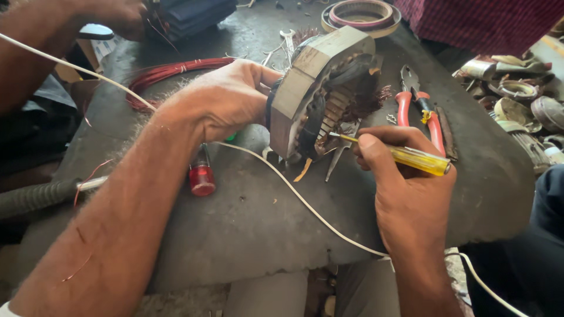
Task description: The person uses a screwdriver to scrape and adjust copper windings on a motor stator held in their left hand. They repeatedly probe the slots and windings while another person works nearby. The task involves careful manipulation of the stator and wires without completing a visible final assembly.
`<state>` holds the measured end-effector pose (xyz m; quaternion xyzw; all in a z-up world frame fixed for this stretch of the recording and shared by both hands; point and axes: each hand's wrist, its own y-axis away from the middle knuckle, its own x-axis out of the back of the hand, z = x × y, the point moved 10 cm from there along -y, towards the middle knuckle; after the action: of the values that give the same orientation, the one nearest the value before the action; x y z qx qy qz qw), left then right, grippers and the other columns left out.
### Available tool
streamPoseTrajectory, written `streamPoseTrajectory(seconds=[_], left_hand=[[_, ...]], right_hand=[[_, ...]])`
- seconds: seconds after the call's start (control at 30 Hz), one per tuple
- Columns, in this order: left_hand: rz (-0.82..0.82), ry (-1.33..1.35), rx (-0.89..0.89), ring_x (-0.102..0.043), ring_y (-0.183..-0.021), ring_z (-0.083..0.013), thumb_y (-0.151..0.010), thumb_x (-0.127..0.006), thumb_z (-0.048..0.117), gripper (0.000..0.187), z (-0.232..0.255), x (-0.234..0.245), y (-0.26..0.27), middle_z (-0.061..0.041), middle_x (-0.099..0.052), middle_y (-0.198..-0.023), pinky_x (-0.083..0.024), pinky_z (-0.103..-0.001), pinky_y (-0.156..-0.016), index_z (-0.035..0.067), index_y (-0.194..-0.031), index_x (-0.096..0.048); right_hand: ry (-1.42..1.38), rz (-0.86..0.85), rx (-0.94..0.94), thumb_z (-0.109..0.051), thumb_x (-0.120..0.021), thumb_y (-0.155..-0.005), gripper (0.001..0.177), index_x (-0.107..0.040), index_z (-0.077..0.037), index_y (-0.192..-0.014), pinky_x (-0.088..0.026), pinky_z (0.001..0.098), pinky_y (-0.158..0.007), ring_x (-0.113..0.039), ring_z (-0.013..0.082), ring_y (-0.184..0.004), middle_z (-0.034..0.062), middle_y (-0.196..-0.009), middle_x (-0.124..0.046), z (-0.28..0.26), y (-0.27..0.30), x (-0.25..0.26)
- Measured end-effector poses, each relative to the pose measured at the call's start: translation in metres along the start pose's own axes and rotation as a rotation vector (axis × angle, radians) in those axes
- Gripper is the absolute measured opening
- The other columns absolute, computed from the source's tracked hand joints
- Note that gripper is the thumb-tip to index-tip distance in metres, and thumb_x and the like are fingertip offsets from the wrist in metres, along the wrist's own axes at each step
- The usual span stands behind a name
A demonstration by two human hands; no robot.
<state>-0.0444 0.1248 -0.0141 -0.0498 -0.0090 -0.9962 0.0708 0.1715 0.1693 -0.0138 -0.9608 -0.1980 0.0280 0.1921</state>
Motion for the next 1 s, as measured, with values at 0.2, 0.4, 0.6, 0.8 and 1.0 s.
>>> streamPoseTrajectory(seconds=[0.2, 0.4, 0.6, 0.8, 1.0], left_hand=[[0.197, -0.628, -0.081, -0.059, -0.062, -0.0054, -0.067, -0.075, 0.002, 0.026, 0.022, 0.013, 0.001, 0.001, -0.075, -0.074, -0.052, -0.029, -0.057, 0.008, -0.091, -0.084], [0.202, -0.826, -0.154, -0.053, -0.057, -0.0069, -0.079, -0.079, 0.020, 0.020, 0.028, 0.010, 0.001, -0.004, -0.064, -0.059, -0.049, -0.033, -0.052, 0.001, -0.085, -0.077], [0.141, -0.536, -0.413, -0.057, -0.065, 0.0012, -0.077, -0.071, 0.022, 0.024, 0.042, 0.001, 0.016, 0.004, -0.072, -0.071, -0.053, -0.027, -0.061, 0.005, -0.094, -0.077], [0.340, -0.720, -0.352, -0.050, -0.059, -0.0060, -0.081, -0.080, 0.028, 0.032, 0.040, 0.011, 0.019, -0.003, -0.062, -0.060, -0.047, -0.031, -0.055, -0.003, -0.083, -0.072], [0.257, -0.607, -0.547, -0.062, -0.086, -0.0065, -0.082, -0.078, 0.018, 0.028, 0.045, 0.006, 0.022, -0.005, -0.074, -0.091, -0.052, -0.026, -0.076, 0.000, -0.103, -0.072]], right_hand=[[0.060, -0.002, 0.018, -0.012, -0.071, -0.097, 0.014, -0.074, 0.000, -0.103, -0.056, 0.0238, -0.079, -0.068, 0.0092, -0.082, 0.0041, -0.089, -0.072, -0.001, 0.000, 0.001], [0.061, -0.002, 0.018, -0.013, -0.071, -0.097, 0.014, -0.073, 0.000, -0.103, -0.056, 0.0239, -0.078, -0.068, 0.0095, -0.081, 0.0042, -0.089, -0.072, 0.000, 0.000, 0.001], [0.006, -0.004, 0.013, -0.012, -0.070, -0.097, 0.014, -0.073, 0.000, -0.103, -0.056, 0.0235, -0.080, -0.069, 0.0097, -0.083, 0.0043, -0.090, -0.073, -0.001, 0.001, 0.000], [0.035, -0.003, 0.006, -0.012, -0.071, -0.097, 0.014, -0.074, 0.000, -0.103, -0.053, 0.0224, -0.077, -0.066, 0.0081, -0.081, 0.0033, -0.087, -0.072, 0.000, 0.000, 0.003], [0.035, -0.014, -0.006, -0.013, -0.071, -0.095, 0.014, -0.074, -0.001, -0.102, -0.050, 0.0212, -0.072, -0.064, 0.0067, -0.078, 0.0018, -0.085, -0.071, 0.000, 0.000, 0.003]])
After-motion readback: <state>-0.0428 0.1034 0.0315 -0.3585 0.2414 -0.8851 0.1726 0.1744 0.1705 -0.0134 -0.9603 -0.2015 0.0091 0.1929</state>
